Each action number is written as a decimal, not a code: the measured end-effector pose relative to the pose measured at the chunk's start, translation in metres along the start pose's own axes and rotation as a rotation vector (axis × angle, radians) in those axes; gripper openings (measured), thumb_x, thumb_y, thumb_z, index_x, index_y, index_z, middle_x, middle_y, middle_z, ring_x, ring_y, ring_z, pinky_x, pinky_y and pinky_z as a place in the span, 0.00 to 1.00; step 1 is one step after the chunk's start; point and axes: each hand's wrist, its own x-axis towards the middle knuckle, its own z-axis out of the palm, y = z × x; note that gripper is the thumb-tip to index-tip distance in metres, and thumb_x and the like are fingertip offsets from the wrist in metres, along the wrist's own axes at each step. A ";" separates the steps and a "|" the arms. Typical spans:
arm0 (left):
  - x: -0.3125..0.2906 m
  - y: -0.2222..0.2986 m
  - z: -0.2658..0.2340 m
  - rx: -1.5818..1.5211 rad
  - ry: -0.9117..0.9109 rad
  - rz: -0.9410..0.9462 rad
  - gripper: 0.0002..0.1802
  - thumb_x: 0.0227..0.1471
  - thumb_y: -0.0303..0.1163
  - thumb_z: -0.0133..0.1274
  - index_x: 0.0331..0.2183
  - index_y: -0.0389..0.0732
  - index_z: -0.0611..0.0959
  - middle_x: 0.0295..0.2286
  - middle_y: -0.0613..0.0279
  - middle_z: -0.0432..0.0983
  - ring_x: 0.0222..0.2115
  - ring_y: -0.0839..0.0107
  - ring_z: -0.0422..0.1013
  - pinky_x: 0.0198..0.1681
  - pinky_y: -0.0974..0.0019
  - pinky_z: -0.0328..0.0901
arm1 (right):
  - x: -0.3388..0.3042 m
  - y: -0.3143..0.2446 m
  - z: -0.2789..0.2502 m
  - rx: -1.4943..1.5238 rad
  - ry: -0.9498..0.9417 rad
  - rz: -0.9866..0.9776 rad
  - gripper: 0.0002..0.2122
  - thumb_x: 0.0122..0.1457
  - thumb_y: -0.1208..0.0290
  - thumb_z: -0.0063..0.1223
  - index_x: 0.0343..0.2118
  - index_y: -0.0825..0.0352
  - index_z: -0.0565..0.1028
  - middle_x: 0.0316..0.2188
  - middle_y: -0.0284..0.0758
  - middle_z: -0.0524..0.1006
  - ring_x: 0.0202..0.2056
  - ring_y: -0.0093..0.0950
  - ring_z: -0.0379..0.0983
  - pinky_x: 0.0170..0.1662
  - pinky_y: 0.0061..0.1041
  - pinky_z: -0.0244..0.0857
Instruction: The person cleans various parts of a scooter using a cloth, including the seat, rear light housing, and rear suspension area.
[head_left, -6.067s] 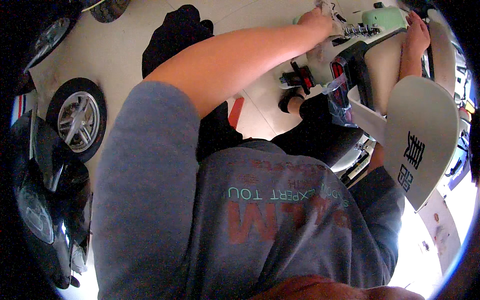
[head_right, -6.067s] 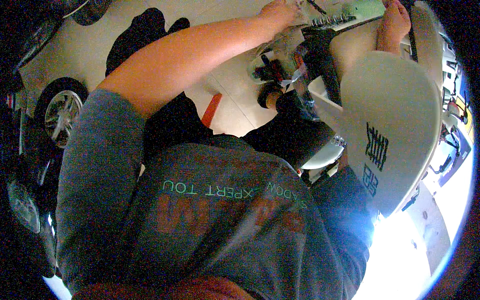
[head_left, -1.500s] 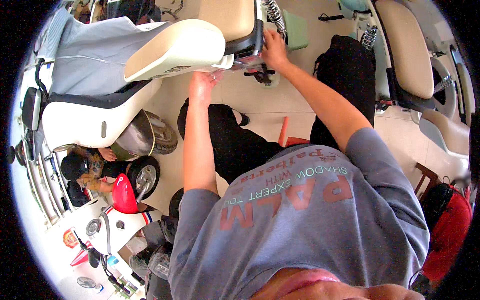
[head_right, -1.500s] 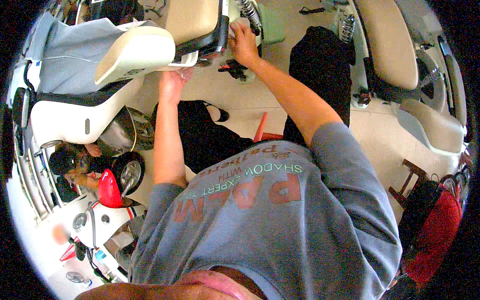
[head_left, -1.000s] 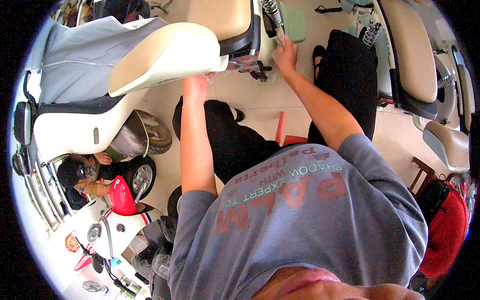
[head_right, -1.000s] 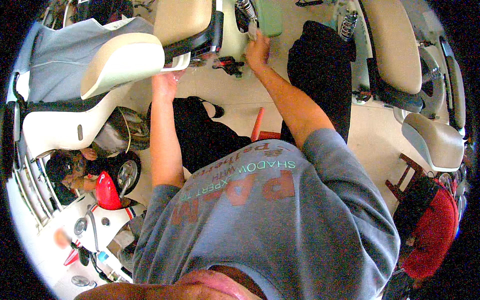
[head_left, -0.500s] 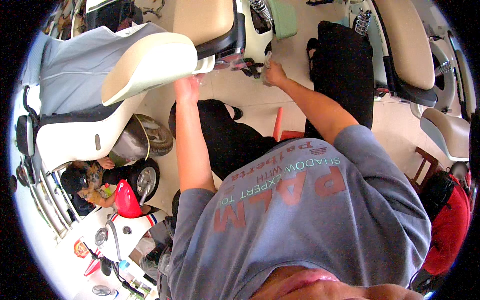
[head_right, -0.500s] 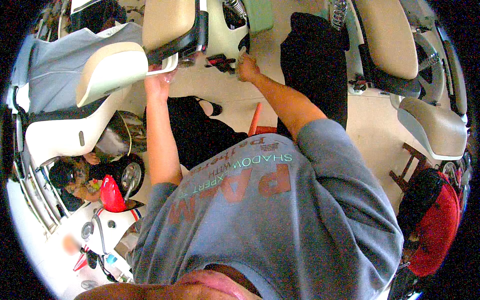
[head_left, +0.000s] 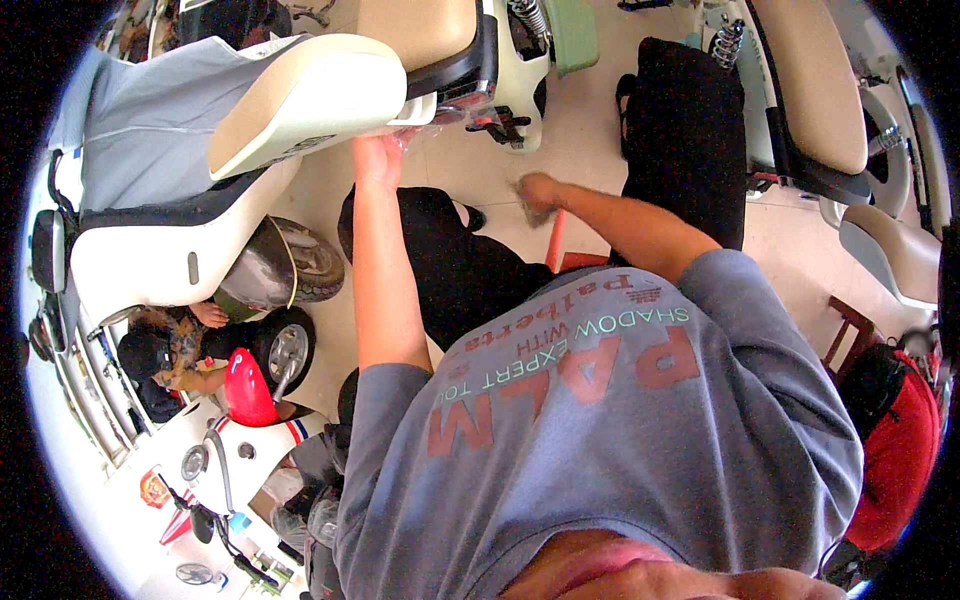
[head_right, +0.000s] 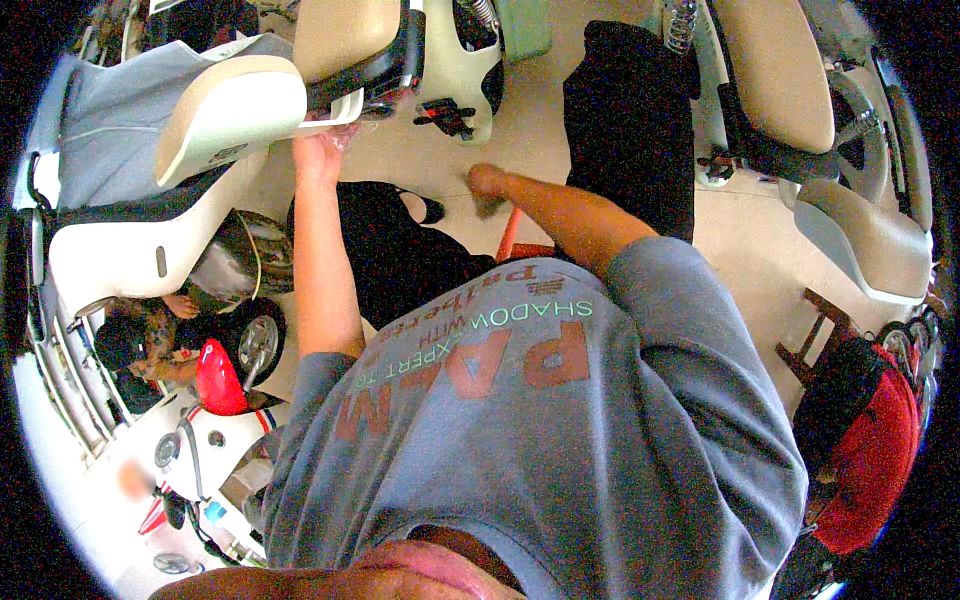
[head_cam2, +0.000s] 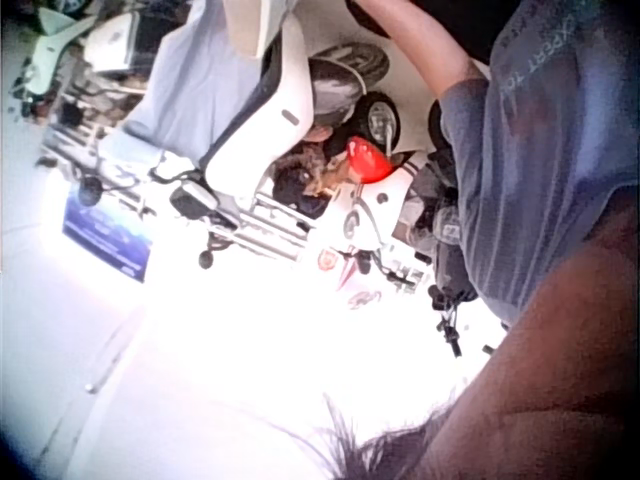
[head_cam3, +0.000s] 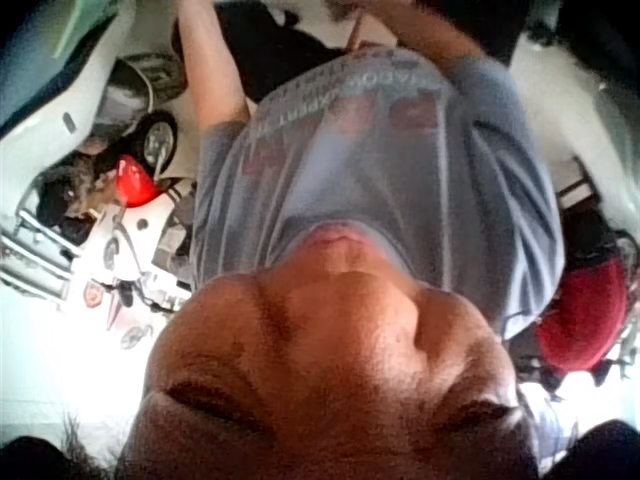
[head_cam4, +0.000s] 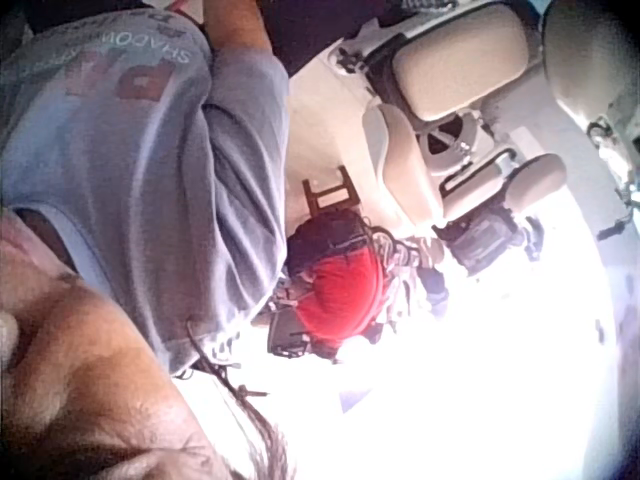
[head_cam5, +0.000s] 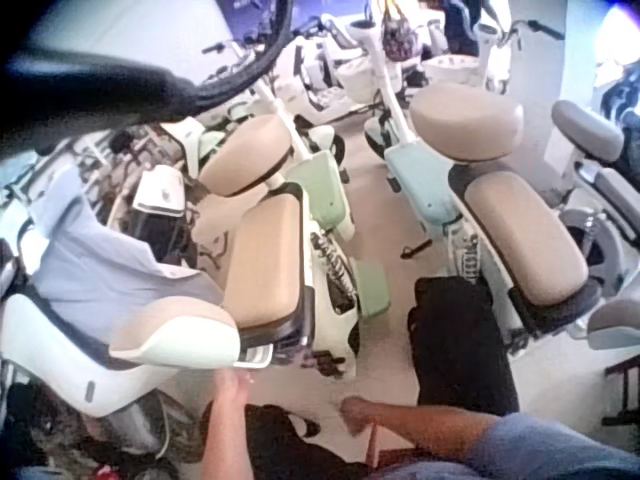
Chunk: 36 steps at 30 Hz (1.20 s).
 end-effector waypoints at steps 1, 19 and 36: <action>0.001 0.001 0.006 0.005 -0.004 -0.003 0.24 0.59 0.46 0.41 0.52 0.44 0.67 0.50 0.56 0.68 0.47 0.55 0.69 0.43 0.49 0.68 | 0.008 0.001 0.013 0.040 -0.011 -0.008 0.09 0.48 0.67 0.53 0.27 0.67 0.79 0.38 0.48 0.75 0.37 0.45 0.73 0.46 0.38 0.67; 0.006 -0.002 0.016 0.028 0.011 -0.007 0.22 0.60 0.42 0.36 0.46 0.35 0.73 0.41 0.54 0.74 0.38 0.60 0.74 0.44 0.57 0.70 | 0.044 0.078 0.056 1.412 0.485 0.522 0.12 0.55 0.71 0.50 0.42 0.67 0.70 0.31 0.37 0.73 0.32 0.30 0.70 0.35 0.32 0.66; -0.005 -0.002 0.013 0.230 0.137 -0.084 0.21 0.59 0.47 0.37 0.30 0.42 0.77 0.25 0.64 0.76 0.26 0.73 0.71 0.34 0.66 0.67 | -0.068 -0.007 -0.123 0.696 0.467 0.101 0.18 0.51 0.68 0.50 0.46 0.65 0.72 0.41 0.46 0.74 0.41 0.42 0.71 0.45 0.39 0.66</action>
